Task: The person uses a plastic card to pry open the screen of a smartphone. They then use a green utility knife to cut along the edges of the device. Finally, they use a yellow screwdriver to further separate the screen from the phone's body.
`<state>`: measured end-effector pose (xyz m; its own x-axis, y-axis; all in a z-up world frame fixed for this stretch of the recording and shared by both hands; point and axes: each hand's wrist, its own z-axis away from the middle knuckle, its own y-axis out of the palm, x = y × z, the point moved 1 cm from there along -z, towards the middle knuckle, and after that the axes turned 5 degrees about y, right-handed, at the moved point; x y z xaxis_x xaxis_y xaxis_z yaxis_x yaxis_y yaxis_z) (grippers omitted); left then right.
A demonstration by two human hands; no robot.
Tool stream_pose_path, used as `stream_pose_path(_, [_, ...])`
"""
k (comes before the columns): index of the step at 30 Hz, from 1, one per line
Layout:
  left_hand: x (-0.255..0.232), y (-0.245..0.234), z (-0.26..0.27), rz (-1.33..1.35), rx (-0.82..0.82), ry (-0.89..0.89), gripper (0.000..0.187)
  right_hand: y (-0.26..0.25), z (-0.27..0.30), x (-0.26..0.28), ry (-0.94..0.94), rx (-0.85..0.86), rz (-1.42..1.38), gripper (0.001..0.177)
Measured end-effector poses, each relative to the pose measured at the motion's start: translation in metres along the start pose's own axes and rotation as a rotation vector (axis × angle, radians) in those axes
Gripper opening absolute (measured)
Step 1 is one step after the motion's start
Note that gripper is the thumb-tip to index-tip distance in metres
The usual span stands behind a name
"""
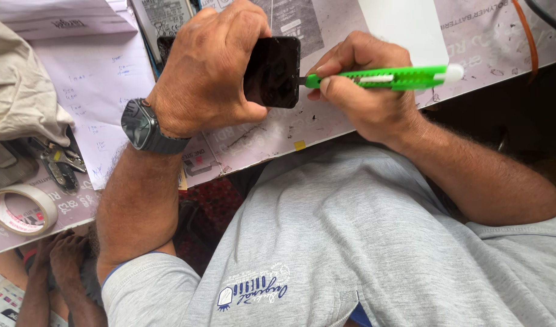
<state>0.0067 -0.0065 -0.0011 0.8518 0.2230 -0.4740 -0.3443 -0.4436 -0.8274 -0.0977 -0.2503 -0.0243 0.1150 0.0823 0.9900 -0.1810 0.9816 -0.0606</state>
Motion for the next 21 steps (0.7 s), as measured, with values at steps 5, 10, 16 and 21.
stream_pose_path(5, [-0.001,0.001,-0.001,0.007,0.016,-0.018,0.073,0.003,-0.002,-0.001,0.173,-0.035,-0.158,0.008])
stream_pose_path(10, [-0.001,0.0,0.0,-0.012,0.002,-0.023,0.073,0.011,-0.005,-0.002,0.309,-0.107,-0.516,0.007])
stream_pose_path(16, [-0.003,0.002,0.001,-0.044,0.004,-0.033,0.075,0.015,-0.008,0.006,0.461,-0.215,-0.621,0.008])
stream_pose_path(21, [-0.005,0.001,0.001,-0.047,0.002,-0.028,0.077,0.015,-0.01,0.012,0.538,-0.24,-0.681,0.008])
